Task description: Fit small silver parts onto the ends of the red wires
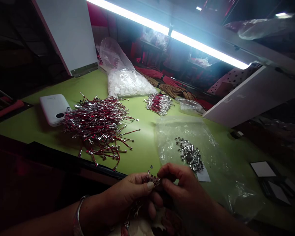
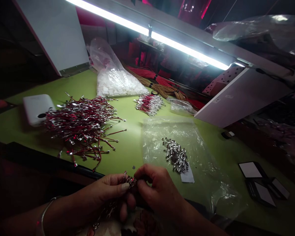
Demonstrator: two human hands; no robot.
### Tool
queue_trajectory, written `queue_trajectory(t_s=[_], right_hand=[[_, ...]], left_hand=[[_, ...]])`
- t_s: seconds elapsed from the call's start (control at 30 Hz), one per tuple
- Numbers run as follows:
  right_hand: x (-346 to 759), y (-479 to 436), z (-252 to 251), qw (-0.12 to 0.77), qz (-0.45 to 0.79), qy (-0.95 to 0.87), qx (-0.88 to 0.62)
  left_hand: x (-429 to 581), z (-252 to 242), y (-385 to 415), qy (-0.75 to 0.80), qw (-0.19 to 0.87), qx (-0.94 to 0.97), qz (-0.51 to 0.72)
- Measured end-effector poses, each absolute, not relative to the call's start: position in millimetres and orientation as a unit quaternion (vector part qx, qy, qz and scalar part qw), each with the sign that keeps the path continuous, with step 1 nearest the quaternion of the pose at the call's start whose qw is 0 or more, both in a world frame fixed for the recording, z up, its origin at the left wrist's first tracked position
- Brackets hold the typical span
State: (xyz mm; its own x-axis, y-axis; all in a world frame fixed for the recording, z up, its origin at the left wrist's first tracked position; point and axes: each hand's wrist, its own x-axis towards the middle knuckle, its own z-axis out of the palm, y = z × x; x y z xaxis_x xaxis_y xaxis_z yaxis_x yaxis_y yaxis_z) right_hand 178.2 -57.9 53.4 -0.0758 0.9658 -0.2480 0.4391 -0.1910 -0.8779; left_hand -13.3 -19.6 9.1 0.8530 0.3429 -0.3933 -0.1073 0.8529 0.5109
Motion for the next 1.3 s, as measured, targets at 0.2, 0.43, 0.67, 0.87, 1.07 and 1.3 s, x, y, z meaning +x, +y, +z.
queue_trajectory(t_s=[0.2,0.43,0.67,0.87,1.07,1.3], right_hand=[[176.7,-54.3,51.0,0.309,0.555,-0.479,-0.606],[173.6,-53.2,53.0,0.300,0.539,-0.473,-0.629],[174.8,-53.1,43.9,0.299,0.512,-0.470,-0.654],[170.3,-52.8,44.0,0.308,0.511,-0.458,-0.659],[166.9,-51.1,46.7,0.296,0.502,-0.455,-0.674],[169.3,-51.0,41.7,0.300,0.537,-0.428,-0.662]], left_hand=[[-12.5,10.7,-19.1,0.258,0.914,0.280,0.140],[-11.9,10.0,-20.4,0.279,0.902,0.295,0.148],[-6.7,16.2,-19.2,0.307,0.888,0.297,0.170],[-6.4,14.2,-19.8,0.296,0.890,0.296,0.179],[-5.7,12.5,-22.4,0.307,0.880,0.295,0.212],[-4.0,13.1,-22.7,0.315,0.883,0.267,0.223]])
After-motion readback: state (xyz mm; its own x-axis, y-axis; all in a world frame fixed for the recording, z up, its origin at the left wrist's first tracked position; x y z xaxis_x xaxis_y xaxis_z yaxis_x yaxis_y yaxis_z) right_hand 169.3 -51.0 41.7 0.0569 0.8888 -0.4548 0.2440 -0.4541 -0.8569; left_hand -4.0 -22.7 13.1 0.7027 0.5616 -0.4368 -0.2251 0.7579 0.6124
